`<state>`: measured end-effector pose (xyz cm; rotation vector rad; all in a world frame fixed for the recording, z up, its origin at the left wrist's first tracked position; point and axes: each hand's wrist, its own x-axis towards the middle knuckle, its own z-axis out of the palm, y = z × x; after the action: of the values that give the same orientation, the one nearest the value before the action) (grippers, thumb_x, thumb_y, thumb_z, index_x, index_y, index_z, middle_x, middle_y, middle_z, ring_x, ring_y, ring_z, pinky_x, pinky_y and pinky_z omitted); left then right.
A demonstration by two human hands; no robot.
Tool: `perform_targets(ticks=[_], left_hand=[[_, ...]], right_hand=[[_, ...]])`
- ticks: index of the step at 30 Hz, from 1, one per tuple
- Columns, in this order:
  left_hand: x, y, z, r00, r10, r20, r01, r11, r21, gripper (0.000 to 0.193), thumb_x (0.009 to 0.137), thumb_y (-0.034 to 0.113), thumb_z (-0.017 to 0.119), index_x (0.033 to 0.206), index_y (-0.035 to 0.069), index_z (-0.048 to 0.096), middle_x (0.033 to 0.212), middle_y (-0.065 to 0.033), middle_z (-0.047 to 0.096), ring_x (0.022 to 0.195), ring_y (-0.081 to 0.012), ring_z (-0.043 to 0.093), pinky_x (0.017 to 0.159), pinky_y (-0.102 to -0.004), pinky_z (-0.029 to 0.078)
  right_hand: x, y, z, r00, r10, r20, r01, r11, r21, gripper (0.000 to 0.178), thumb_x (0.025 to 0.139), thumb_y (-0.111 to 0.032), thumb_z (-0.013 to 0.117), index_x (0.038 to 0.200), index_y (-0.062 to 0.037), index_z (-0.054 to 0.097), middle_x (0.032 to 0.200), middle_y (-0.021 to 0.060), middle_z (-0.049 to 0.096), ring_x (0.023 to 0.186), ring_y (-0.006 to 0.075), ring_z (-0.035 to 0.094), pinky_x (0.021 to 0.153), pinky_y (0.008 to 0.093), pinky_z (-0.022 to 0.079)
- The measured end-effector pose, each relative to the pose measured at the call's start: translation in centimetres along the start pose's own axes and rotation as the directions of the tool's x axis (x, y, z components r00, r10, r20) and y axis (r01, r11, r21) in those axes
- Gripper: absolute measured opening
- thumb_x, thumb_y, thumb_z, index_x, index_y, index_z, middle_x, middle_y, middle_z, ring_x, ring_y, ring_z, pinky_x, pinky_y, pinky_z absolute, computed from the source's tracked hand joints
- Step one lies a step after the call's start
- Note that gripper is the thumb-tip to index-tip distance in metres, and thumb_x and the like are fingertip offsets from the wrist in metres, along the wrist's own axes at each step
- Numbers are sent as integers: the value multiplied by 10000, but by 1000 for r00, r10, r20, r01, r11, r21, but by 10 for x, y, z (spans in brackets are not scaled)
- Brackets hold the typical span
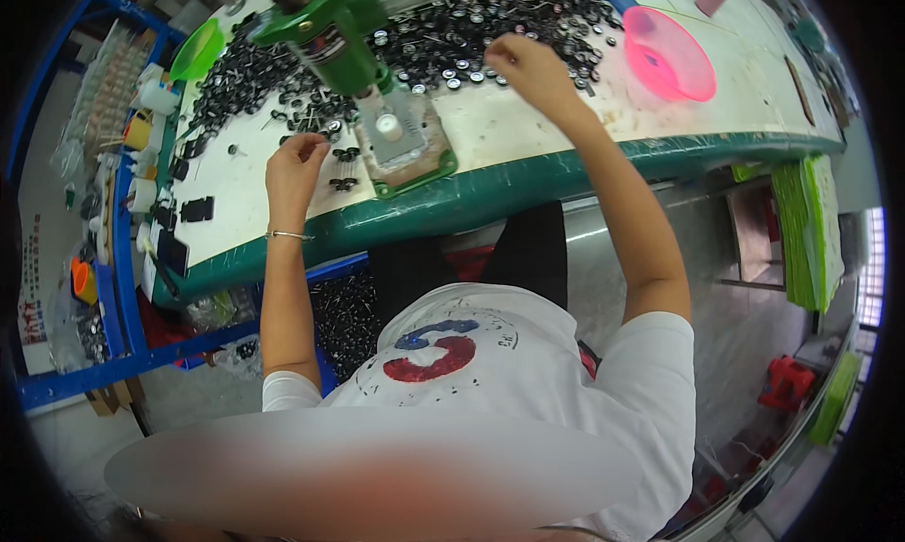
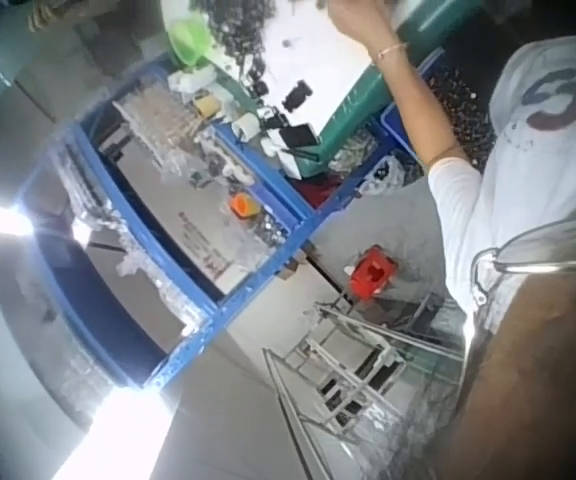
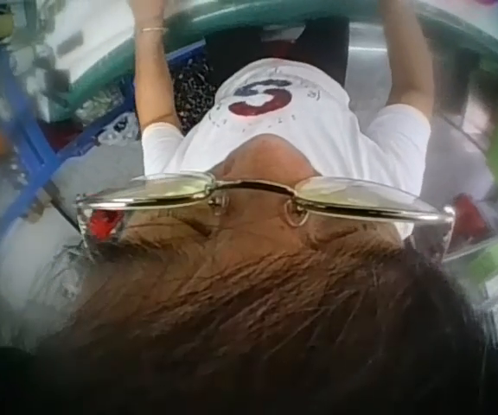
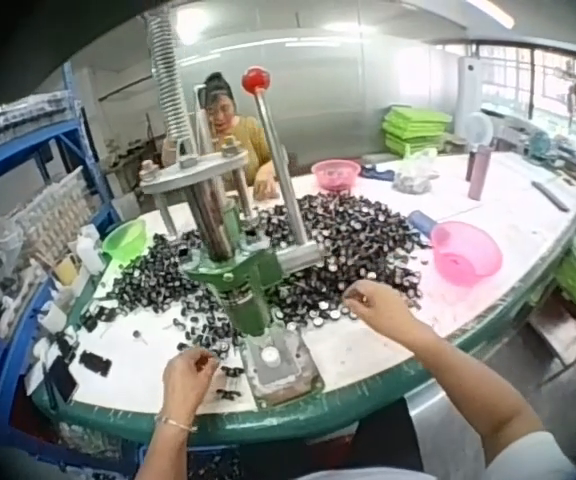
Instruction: The person assembles black plastic components using a small manual press.
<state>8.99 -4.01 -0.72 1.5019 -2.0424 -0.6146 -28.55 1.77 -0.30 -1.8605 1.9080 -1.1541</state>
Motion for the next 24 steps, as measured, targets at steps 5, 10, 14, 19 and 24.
perform_targets(ticks=[5,10,14,19,24], left_hand=[[13,-2,16,996,41,-75,-26,982,188,182,814,234,735,938,102,746,858,-81,698,795,-284,671,696,-389,522],[24,-18,6,998,-11,-64,-2,981,-193,197,820,218,727,892,35,729,881,-63,703,743,-181,641,668,-338,505],[28,-25,-15,987,-89,-137,-3,830,-558,124,804,155,711,816,32,713,1019,-64,723,771,-123,630,666,-284,480],[19,-12,-24,989,-124,76,119,393,-912,77,856,83,608,866,12,638,1098,-189,700,901,-196,685,819,-288,532],[8,-1,-9,974,13,228,221,197,-955,107,934,94,532,988,25,594,1170,-259,655,1033,-288,678,937,-347,553]], right_hand=[[-31,13,21,999,-26,-34,13,933,-360,207,910,-207,661,1084,-97,645,1017,64,602,803,242,634,723,357,509],[-22,18,13,993,-92,-72,73,970,-231,166,942,-164,630,1031,-35,681,911,76,667,796,226,659,717,326,524],[-14,-29,26,984,102,148,-153,908,390,238,970,-183,623,1125,-10,677,934,35,693,786,90,624,726,243,509],[-14,-97,65,944,51,327,-230,813,534,251,962,-213,644,1120,-21,684,903,20,665,763,95,587,731,242,483],[-18,-91,88,980,-23,198,-68,896,439,310,922,-276,677,1054,4,691,847,49,679,813,152,629,780,317,504]])
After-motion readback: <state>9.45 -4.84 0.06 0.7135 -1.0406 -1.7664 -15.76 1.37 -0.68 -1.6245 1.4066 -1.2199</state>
